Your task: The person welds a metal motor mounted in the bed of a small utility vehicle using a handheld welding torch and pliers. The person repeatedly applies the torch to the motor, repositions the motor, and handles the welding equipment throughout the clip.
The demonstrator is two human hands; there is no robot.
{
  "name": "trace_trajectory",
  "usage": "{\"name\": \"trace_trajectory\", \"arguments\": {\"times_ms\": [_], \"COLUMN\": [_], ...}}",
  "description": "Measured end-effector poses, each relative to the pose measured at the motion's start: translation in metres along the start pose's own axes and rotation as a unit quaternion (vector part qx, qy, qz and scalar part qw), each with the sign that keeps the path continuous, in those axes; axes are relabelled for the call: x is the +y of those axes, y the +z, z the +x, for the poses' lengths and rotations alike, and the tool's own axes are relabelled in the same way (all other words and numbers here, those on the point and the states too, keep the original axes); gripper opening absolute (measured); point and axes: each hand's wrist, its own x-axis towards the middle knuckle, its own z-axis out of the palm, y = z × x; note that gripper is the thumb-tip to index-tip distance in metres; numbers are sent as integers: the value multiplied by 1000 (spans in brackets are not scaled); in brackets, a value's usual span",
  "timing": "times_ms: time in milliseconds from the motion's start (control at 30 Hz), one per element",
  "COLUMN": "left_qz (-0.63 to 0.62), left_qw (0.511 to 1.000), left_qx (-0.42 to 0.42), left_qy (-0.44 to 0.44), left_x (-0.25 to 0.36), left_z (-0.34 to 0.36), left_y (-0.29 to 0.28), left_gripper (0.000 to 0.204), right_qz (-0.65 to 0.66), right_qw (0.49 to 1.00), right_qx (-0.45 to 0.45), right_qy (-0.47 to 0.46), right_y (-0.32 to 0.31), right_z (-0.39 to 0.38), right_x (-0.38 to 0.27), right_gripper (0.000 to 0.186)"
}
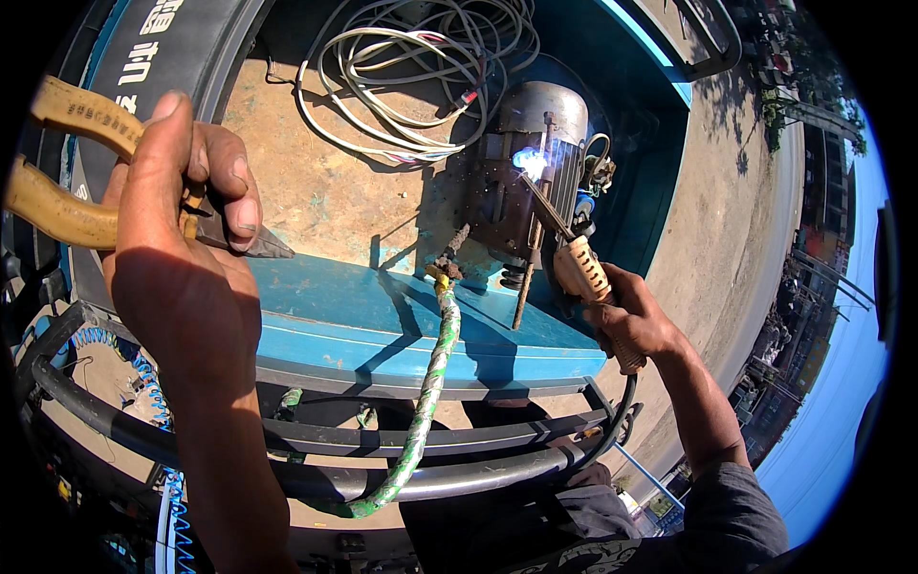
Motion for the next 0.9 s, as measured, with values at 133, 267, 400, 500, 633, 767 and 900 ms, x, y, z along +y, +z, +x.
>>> {"name": "trace_trajectory", "arguments": {"times_ms": [133, 267, 400, 500, 633, 767, 900], "left_qz": [8, -6, -12, -14, -8, -13, -35], "left_qw": [1000, 999, 1000, 1000, 1000, 1000, 999], "left_qx": [18, 26, 18, 18, 21, 22, 27], "left_qy": [-5, -19, -20, -20, -18, -13, -6], "left_x": [1, 1, 0, 0, 0, 3, 0], "left_z": [0, 1, 2, 3, 2, 3, 3], "left_y": [1, 5, 2, 3, 4, 1, 4], "left_gripper": [27, 27, 26, 26, 27, 26, 28], "right_qz": [15, 19, 10, 12, 5, 7, 8], "right_qw": [1000, 999, 999, 999, 1000, 1000, 1000], "right_qx": [-12, -44, -36, -44, -28, -27, -19], "right_qy": [-9, -11, 3, 2, 4, 3, 12], "right_y": [-2, -3, -2, -3, -3, -1, -2], "right_z": [1, -4, -6, -4, -3, -3, -2], "right_x": [5, -2, -4, -3, 0, -6, -1], "right_gripper": [69, 62, 66, 66, 65, 65, 67]}}
